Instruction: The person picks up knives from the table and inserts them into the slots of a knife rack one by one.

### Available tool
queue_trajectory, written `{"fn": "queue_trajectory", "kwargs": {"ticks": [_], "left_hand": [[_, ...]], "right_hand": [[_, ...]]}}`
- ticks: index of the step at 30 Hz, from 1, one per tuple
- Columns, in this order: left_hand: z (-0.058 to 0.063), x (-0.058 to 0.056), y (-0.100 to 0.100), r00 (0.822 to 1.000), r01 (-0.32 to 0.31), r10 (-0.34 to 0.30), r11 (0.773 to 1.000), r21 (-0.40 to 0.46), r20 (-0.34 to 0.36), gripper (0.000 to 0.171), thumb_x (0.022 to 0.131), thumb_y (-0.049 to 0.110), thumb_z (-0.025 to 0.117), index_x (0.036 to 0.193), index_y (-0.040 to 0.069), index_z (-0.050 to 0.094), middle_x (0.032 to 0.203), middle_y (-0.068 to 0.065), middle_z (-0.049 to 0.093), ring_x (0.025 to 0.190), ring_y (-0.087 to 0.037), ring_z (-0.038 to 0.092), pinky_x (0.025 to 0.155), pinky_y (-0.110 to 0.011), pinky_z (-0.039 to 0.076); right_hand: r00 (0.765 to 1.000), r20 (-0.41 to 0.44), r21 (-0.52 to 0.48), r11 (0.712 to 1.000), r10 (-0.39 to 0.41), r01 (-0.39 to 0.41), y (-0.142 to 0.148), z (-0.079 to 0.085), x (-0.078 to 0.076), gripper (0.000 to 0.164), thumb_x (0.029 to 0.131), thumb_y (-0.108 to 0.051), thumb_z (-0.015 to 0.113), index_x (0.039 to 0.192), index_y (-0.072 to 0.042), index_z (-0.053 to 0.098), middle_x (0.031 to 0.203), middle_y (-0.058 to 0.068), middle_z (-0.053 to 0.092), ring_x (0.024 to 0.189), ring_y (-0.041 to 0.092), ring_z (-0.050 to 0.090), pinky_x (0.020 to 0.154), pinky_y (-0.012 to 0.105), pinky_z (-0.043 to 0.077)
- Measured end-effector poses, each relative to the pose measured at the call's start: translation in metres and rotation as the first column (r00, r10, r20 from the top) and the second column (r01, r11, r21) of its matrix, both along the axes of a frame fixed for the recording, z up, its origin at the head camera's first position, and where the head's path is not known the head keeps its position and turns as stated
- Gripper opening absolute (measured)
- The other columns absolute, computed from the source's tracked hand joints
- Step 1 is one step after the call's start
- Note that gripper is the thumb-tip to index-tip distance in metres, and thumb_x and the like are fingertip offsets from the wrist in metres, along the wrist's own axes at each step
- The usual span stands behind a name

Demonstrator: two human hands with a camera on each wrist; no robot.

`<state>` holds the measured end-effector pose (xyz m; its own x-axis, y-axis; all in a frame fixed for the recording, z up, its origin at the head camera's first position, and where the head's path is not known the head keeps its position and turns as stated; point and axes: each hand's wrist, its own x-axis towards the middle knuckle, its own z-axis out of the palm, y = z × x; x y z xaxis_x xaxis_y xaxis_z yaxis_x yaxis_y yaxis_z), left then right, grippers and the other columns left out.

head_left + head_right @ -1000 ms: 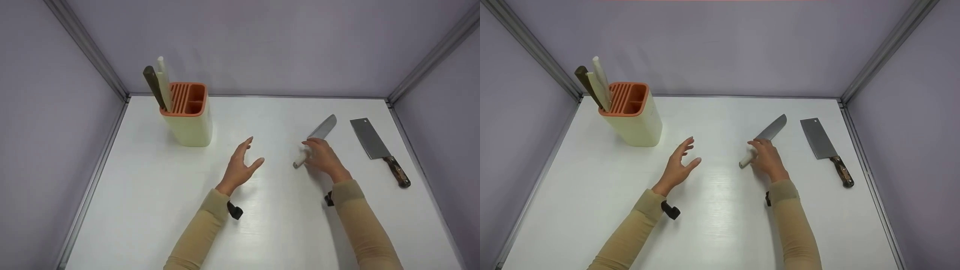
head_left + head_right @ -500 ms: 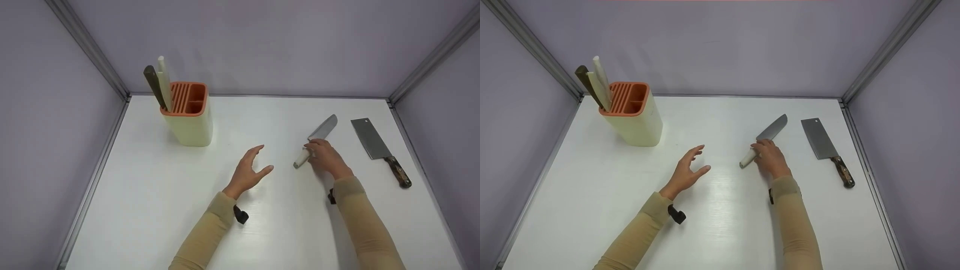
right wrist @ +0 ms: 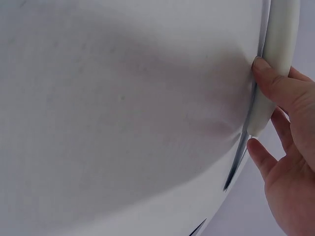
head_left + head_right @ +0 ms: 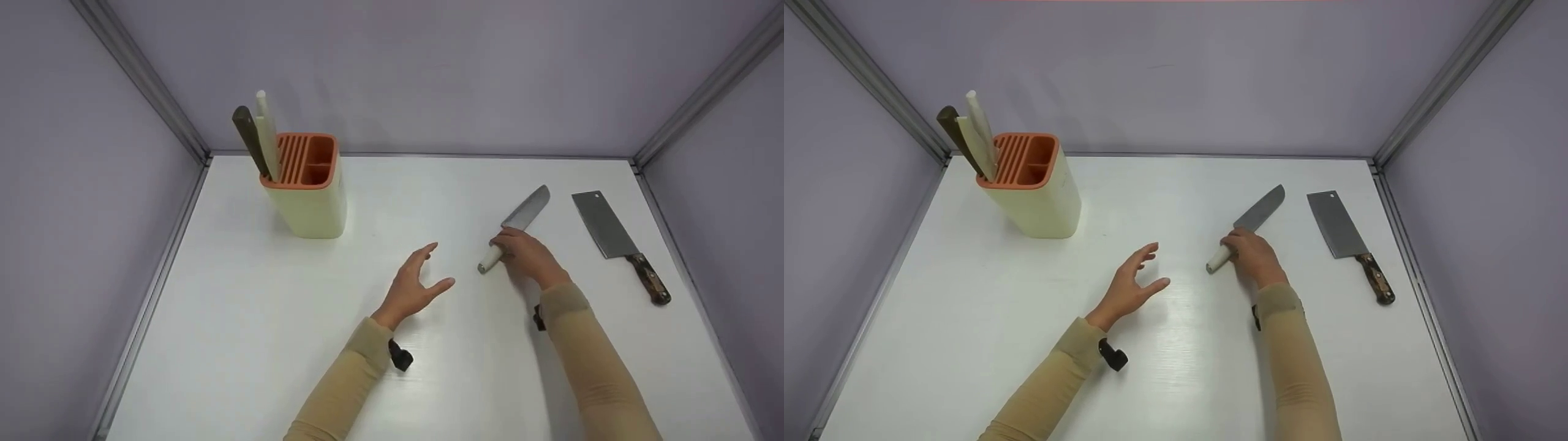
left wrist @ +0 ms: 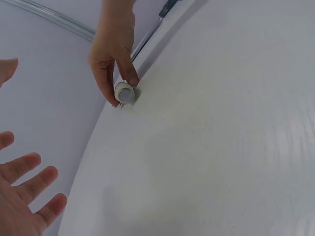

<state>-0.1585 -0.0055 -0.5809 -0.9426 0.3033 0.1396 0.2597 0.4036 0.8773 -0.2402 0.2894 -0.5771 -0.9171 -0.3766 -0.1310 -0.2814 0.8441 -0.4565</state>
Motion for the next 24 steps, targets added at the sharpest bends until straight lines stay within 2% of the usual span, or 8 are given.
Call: {"fn": "queue_trajectory", "kwargs": {"ticks": [8,15,19,24], "left_hand": [[-0.006,0.002,0.002,1.0,0.001,-0.001,1.0,-0.014,0.016,0.081,0.087,0.058,0.067,0.152,0.023,0.035,0.151,0.006,0.039,0.132,-0.013,0.041,0.106,-0.04,0.038],[-0.007,0.003,0.003,0.999,0.012,-0.013,0.999,0.032,0.042,0.079,0.087,0.054,0.069,0.152,0.022,0.036,0.151,0.005,0.039,0.132,-0.015,0.042,0.106,-0.04,0.038],[-0.009,0.002,0.005,0.999,0.023,-0.026,0.997,0.079,0.042,0.077,0.089,0.047,0.071,0.151,0.018,0.036,0.151,0.0,0.04,0.132,-0.021,0.044,0.107,-0.041,0.037],[-0.011,0.0,0.006,0.999,0.035,-0.039,0.989,0.146,0.025,0.076,0.09,0.039,0.073,0.151,0.012,0.037,0.15,-0.013,0.041,0.13,-0.031,0.047,0.106,-0.045,0.039]], "right_hand": [[0.998,-0.049,0.016,0.999,0.05,-0.049,-0.006,0.001,0.0,0.034,0.092,0.002,0.065,0.125,-0.006,0.066,0.137,0.018,0.054,0.13,0.039,0.046,0.106,0.051,0.036],[0.992,-0.088,0.028,0.995,0.095,-0.093,-0.013,0.0,-0.001,0.029,0.09,0.008,0.064,0.116,-0.003,0.07,0.124,0.018,0.061,0.122,0.037,0.052,0.102,0.05,0.041],[0.988,-0.098,0.029,0.993,0.117,-0.115,-0.022,-0.001,0.001,0.028,0.089,0.009,0.065,0.114,-0.004,0.07,0.123,0.016,0.062,0.121,0.035,0.053,0.102,0.05,0.04],[0.972,-0.167,-0.014,0.986,0.164,-0.169,-0.033,0.003,0.005,0.027,0.087,0.007,0.069,0.112,-0.004,0.07,0.115,0.013,0.065,0.113,0.032,0.058,0.097,0.049,0.045]]}}
